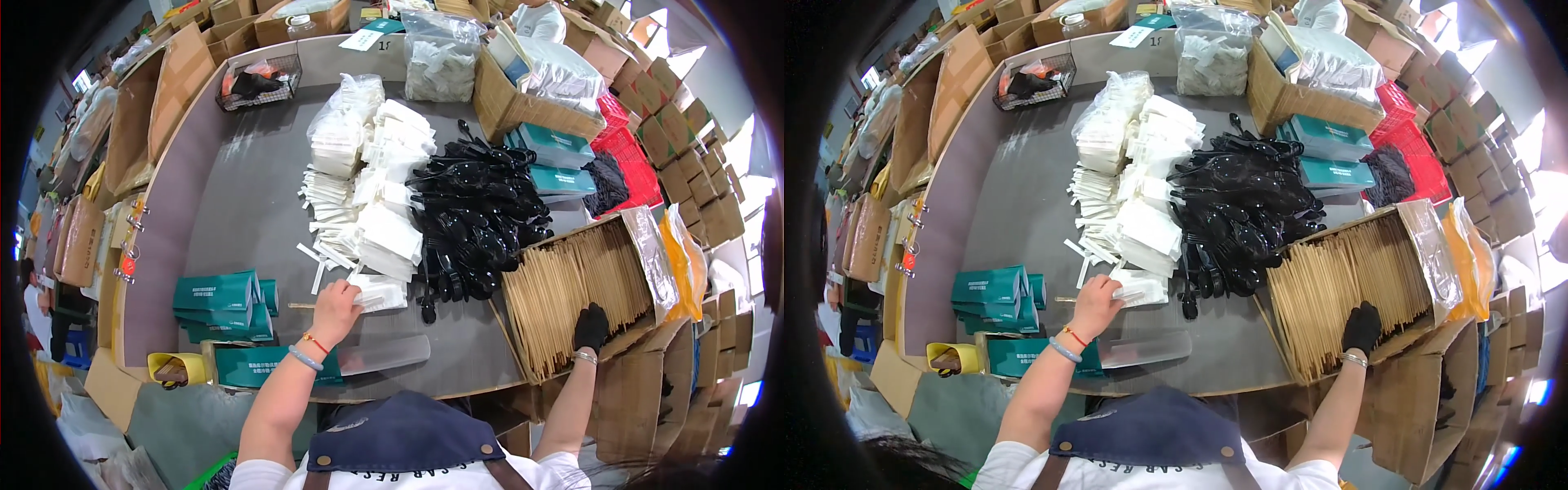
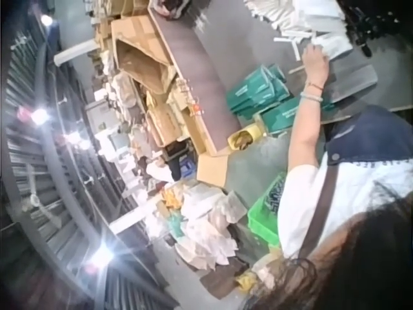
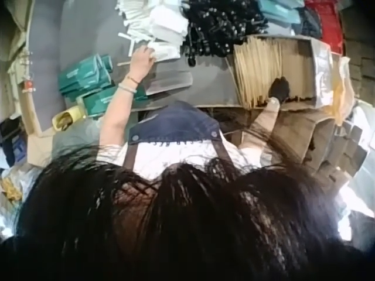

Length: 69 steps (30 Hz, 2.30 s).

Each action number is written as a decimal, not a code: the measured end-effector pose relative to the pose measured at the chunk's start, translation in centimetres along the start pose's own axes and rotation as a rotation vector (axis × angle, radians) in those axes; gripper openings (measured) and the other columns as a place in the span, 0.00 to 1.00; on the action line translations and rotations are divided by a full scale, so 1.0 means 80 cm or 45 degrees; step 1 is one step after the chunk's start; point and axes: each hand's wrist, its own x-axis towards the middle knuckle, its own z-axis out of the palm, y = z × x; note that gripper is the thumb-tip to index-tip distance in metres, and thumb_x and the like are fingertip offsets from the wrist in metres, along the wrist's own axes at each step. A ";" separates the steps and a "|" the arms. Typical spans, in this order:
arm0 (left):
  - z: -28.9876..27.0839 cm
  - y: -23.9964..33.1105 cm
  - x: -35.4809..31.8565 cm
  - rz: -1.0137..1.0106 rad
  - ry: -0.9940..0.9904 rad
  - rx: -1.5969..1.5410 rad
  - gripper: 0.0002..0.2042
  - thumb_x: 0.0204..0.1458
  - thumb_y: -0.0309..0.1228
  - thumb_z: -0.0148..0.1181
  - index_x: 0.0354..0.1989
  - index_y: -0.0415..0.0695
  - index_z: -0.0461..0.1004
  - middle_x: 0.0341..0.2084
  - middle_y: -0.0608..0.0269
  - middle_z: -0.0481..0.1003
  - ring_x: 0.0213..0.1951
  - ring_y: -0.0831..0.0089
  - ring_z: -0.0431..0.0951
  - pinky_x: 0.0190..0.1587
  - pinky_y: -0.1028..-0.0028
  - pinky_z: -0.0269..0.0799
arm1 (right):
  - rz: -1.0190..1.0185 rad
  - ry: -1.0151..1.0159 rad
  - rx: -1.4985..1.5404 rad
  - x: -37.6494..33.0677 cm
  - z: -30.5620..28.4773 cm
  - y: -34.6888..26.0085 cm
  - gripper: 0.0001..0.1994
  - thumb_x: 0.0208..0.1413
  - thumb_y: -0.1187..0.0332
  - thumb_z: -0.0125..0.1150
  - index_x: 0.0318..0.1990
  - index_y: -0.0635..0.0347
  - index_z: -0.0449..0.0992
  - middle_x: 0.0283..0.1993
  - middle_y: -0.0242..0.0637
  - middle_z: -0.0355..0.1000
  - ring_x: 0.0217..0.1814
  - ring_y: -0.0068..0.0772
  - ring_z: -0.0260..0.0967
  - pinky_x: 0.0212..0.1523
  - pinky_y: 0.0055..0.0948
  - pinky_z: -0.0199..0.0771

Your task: Packing black and white plastic strips into green paper sleeves at a factory workstation.

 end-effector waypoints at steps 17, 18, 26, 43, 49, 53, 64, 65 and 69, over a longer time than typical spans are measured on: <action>-0.009 0.016 -0.005 0.002 0.041 0.015 0.13 0.34 0.26 0.71 0.30 0.46 0.74 0.29 0.61 0.71 0.33 0.58 0.74 0.37 0.62 0.69 | -0.606 -0.119 1.125 -0.154 0.044 -0.332 0.08 0.57 0.66 0.59 0.41 0.58 0.76 0.35 0.44 0.76 0.38 0.47 0.75 0.38 0.37 0.73; -0.010 0.017 -0.007 -0.008 0.057 0.016 0.12 0.34 0.27 0.71 0.28 0.46 0.74 0.26 0.61 0.72 0.31 0.57 0.74 0.37 0.62 0.69 | -0.562 -0.205 1.016 -0.157 0.038 -0.347 0.10 0.56 0.65 0.61 0.43 0.57 0.75 0.36 0.44 0.76 0.40 0.49 0.75 0.39 0.37 0.73; -0.053 0.057 -0.033 -0.425 -0.204 -0.508 0.10 0.41 0.28 0.69 0.30 0.40 0.76 0.22 0.58 0.77 0.24 0.72 0.77 0.29 0.74 0.72 | -0.514 -0.267 0.551 -0.147 0.078 -0.356 0.16 0.53 0.57 0.63 0.45 0.54 0.75 0.36 0.44 0.77 0.38 0.49 0.75 0.39 0.43 0.73; -0.016 0.020 -0.024 -0.222 0.027 -0.247 0.15 0.38 0.24 0.70 0.38 0.43 0.78 0.26 0.56 0.72 0.27 0.61 0.75 0.31 0.66 0.72 | -0.413 -0.532 1.043 -0.143 0.001 -0.290 0.10 0.58 0.66 0.56 0.40 0.60 0.78 0.28 0.42 0.75 0.32 0.39 0.74 0.35 0.34 0.70; -0.034 0.031 -0.028 -0.303 0.026 -0.342 0.14 0.37 0.24 0.71 0.36 0.42 0.79 0.23 0.58 0.73 0.25 0.64 0.75 0.31 0.68 0.72 | -0.470 -0.533 1.174 -0.135 0.017 -0.279 0.08 0.58 0.68 0.58 0.39 0.62 0.78 0.22 0.37 0.72 0.28 0.33 0.71 0.31 0.32 0.69; -0.048 0.037 -0.048 -0.706 -0.225 -0.963 0.12 0.36 0.26 0.72 0.31 0.43 0.80 0.21 0.59 0.74 0.24 0.68 0.75 0.29 0.72 0.72 | -0.563 -0.538 1.182 -0.134 0.008 -0.281 0.07 0.56 0.68 0.59 0.38 0.62 0.78 0.23 0.39 0.71 0.28 0.38 0.71 0.31 0.35 0.68; -0.049 0.087 -0.134 0.157 -0.034 0.035 0.20 0.31 0.34 0.72 0.38 0.52 0.80 0.38 0.72 0.75 0.43 0.66 0.71 0.44 0.65 0.62 | -1.311 -0.831 0.744 -0.170 0.006 -0.330 0.08 0.49 0.63 0.64 0.35 0.54 0.80 0.31 0.40 0.72 0.33 0.46 0.72 0.34 0.40 0.70; -0.048 0.089 -0.139 0.196 -0.082 0.076 0.23 0.32 0.34 0.72 0.43 0.52 0.78 0.43 0.72 0.74 0.46 0.66 0.70 0.46 0.64 0.61 | -1.358 -0.841 0.606 -0.179 0.015 -0.337 0.10 0.50 0.60 0.63 0.36 0.52 0.79 0.32 0.39 0.72 0.35 0.46 0.73 0.36 0.40 0.72; -0.045 0.091 -0.138 0.115 -0.269 0.236 0.30 0.35 0.36 0.71 0.52 0.49 0.73 0.56 0.69 0.67 0.53 0.65 0.65 0.51 0.64 0.58 | -1.311 -0.781 0.595 -0.197 0.034 -0.343 0.11 0.50 0.60 0.64 0.39 0.52 0.79 0.32 0.38 0.73 0.35 0.45 0.73 0.37 0.38 0.72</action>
